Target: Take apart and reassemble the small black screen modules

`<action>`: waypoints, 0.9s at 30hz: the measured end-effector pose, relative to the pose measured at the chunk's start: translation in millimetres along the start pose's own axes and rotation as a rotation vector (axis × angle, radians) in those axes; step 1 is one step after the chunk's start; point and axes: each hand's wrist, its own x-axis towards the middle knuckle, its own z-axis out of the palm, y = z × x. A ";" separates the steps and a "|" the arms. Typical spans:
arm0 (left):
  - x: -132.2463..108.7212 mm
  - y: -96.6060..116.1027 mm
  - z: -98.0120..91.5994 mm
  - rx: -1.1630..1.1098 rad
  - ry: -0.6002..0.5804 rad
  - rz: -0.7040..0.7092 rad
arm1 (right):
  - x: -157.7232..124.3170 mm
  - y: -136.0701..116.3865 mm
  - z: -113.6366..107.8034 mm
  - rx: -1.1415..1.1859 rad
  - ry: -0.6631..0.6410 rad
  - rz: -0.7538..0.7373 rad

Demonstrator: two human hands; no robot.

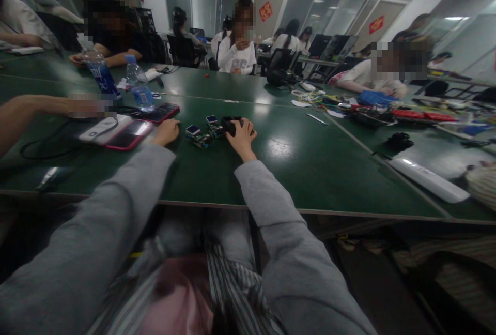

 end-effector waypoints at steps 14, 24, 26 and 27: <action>-2.4 4.7 -4.4 0.011 -0.019 -0.040 | -0.6 0.3 0.5 0.021 0.026 -0.016; 0.7 1.5 -0.4 0.033 -0.026 -0.037 | -0.1 1.6 2.4 0.019 0.017 -0.013; 0.8 1.3 -0.5 0.032 -0.025 -0.037 | -0.5 1.1 1.7 0.015 0.017 -0.012; 0.8 1.2 -0.6 0.030 -0.027 -0.036 | -0.8 0.7 1.2 0.008 0.014 -0.013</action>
